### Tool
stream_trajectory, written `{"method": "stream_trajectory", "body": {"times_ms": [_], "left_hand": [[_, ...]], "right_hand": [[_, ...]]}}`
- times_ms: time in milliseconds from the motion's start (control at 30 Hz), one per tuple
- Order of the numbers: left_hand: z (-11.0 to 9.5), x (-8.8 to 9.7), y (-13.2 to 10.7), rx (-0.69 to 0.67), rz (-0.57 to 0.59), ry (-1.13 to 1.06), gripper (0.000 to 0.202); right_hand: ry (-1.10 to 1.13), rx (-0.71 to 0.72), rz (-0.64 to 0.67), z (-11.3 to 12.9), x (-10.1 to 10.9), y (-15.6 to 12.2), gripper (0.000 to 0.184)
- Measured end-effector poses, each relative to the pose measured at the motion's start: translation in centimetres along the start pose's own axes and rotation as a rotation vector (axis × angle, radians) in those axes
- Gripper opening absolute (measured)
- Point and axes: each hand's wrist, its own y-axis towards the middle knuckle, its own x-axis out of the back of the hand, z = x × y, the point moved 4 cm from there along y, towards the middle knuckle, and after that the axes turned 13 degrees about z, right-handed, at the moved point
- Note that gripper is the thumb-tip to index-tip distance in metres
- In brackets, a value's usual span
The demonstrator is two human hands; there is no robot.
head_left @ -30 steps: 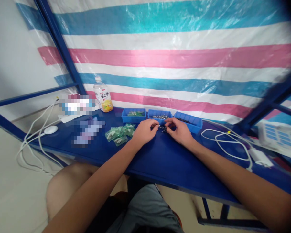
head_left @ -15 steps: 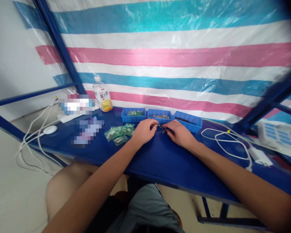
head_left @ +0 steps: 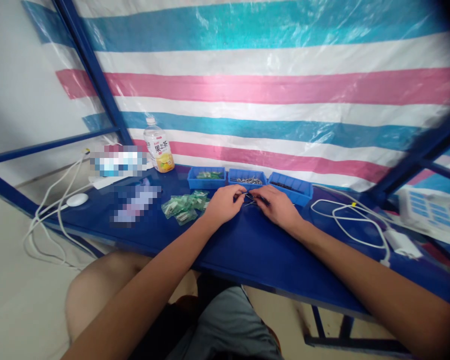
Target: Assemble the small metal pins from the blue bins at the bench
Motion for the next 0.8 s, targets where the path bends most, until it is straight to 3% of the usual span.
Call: {"method": "stream_trajectory", "body": {"times_ms": [100, 233, 533, 667, 800], "left_hand": [[-0.3, -0.2, -0.1, 0.032, 0.055, -0.062, 0.034], [-0.8, -0.5, -0.2, -0.047, 0.104, -0.166, 0.042], [-0.2, -0.5, 0.1, -0.032, 0.069, -0.492, 0.032], [0.7, -0.2, 0.1, 0.048, -0.023, -0.482, 0.023], [1.4, -0.1, 0.2, 0.058, -0.090, -0.503, 0.014]], "right_hand": [[0.223, -0.109, -0.135, -0.3, 0.2, -0.2, 0.026], [0.365, -0.145, -0.225, 0.4, 0.5, -0.5, 0.036], [0.326, -0.102, -0.166, 1.1, 0.2, -0.6, 0.041], [0.487, -0.087, -0.116, 1.3, -0.6, -0.5, 0.055], [0.618, -0.083, -0.184, 1.0, -1.0, -0.3, 0.054]]}}
